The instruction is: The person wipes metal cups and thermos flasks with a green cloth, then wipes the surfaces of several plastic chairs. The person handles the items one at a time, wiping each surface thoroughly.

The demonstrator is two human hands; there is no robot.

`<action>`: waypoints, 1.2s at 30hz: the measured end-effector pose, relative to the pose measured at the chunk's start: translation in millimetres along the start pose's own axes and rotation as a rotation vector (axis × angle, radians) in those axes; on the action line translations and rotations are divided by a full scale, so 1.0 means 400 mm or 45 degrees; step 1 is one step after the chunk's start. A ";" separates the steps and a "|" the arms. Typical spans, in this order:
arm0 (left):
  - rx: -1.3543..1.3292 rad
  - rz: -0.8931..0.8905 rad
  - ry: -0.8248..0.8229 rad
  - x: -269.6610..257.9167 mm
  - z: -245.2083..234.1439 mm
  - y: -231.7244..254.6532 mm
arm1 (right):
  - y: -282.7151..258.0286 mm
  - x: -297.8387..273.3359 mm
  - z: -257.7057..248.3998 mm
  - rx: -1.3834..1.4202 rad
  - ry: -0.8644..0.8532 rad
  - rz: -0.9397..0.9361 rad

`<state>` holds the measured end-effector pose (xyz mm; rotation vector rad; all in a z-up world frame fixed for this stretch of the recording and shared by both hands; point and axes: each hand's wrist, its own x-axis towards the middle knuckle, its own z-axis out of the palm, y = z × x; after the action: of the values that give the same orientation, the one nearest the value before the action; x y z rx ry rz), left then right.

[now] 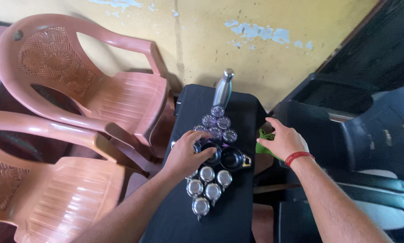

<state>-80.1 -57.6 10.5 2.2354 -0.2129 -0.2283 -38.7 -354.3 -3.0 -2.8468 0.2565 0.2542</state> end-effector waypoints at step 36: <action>-0.020 0.444 -0.362 -0.248 0.267 0.148 | 0.321 -0.821 0.004 0.051 0.510 0.505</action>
<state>-205.8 -151.5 -0.3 2.1022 -0.7426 -0.3544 -382.7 -426.3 27.9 -2.7583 0.8965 -0.2497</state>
